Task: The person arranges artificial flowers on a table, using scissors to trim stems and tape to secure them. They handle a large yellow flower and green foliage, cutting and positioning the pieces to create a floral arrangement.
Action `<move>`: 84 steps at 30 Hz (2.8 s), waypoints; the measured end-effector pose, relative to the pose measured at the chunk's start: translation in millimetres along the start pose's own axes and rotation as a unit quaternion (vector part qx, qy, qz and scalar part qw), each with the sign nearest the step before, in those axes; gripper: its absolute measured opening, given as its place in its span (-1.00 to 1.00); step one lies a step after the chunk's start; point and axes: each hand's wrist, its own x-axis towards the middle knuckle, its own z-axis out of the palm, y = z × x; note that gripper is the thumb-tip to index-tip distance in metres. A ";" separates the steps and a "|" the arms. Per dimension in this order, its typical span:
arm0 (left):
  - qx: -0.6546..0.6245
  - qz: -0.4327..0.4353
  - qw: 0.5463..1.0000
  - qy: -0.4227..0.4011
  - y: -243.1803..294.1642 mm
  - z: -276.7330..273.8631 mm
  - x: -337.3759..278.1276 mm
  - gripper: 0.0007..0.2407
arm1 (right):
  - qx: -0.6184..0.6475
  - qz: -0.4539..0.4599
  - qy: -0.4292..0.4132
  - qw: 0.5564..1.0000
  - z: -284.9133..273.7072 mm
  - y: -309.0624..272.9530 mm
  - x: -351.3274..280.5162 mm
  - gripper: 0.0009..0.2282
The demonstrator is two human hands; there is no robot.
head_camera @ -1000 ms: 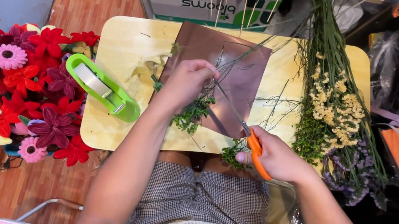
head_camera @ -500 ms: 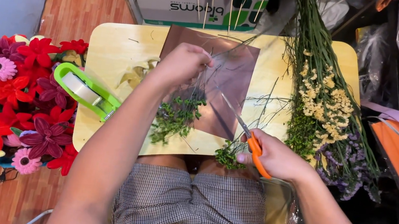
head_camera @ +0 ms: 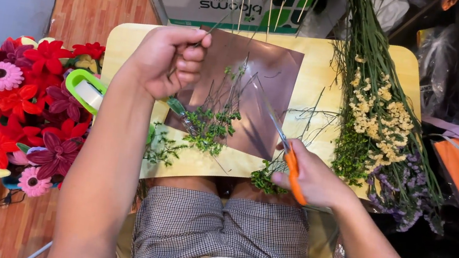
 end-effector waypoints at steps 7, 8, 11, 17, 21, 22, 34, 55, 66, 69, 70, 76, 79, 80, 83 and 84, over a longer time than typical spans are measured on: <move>-0.044 -0.011 0.998 -0.053 -30.3 -5.2 -11.5 -0.90 | -0.055 0.073 0.095 0.991 4.1 -63.1 25.1 -0.32; -0.048 -0.018 0.997 -0.063 -34.4 -6.3 -12.6 -0.90 | -0.032 0.055 0.114 0.991 2.1 -60.2 30.5 -0.31; -0.063 -0.027 0.995 -0.075 -43.4 -7.5 -13.9 -0.91 | 0.005 0.016 0.142 0.990 -2.6 -50.0 43.5 -0.38; -0.058 -0.034 0.996 -0.064 -44.8 -9.4 -13.4 -0.90 | 0.090 -0.043 0.156 0.983 -4.4 -43.5 46.8 -0.54; -0.015 -0.023 0.999 -0.031 -41.6 -12.5 -10.4 -0.89 | 0.137 -0.034 0.115 0.983 1.9 -39.2 41.8 -0.56; -0.015 -0.023 0.999 -0.032 -40.7 -12.1 -11.3 -0.89 | 0.136 -0.033 0.115 0.983 3.7 -42.0 38.2 -0.56; 0.142 0.019 0.989 0.038 -28.8 -9.5 -12.7 -0.89 | 0.135 0.043 0.078 0.987 6.1 -11.5 18.5 -0.63; -0.030 0.192 0.980 -0.030 -17.7 1.9 -25.4 -0.88 | 0.140 -0.176 0.166 0.960 227.0 -62.8 95.8 -0.69; 0.050 0.382 0.901 0.200 -16.2 -63.0 -152.0 -0.87 | 0.642 -0.021 0.221 0.734 72.7 -76.1 84.7 -0.87; 0.113 0.458 0.813 0.342 -70.6 -126.5 -181.5 -0.84 | 0.600 -0.002 0.251 0.760 42.9 -59.9 90.6 -0.95; 0.113 0.457 0.811 0.347 -91.3 -145.7 -183.6 -0.84 | 0.599 0.001 0.247 0.762 36.0 -52.1 90.6 -0.95; 0.175 0.438 0.743 0.475 -212.8 -256.8 -220.7 -0.85 | 0.537 -0.014 0.247 0.806 31.9 -30.9 109.8 -0.84; 0.309 0.361 0.686 0.551 -249.7 -274.8 -226.1 -0.86 | 0.521 -0.009 0.243 0.818 55.9 -52.1 112.0 -0.83; 0.322 0.351 0.685 0.552 -256.4 -276.2 -225.0 -0.85 | 0.513 -0.012 0.228 0.828 69.6 -64.1 113.6 -0.82; 0.323 0.333 0.681 0.566 -276.8 -270.5 -218.4 -0.83 | 0.493 -0.031 0.198 0.847 120.8 -100.6 120.8 -0.76; 0.316 0.327 0.682 0.573 -283.0 -267.8 -216.4 -0.83 | 0.484 -0.047 0.190 0.853 140.9 -113.0 123.3 -0.71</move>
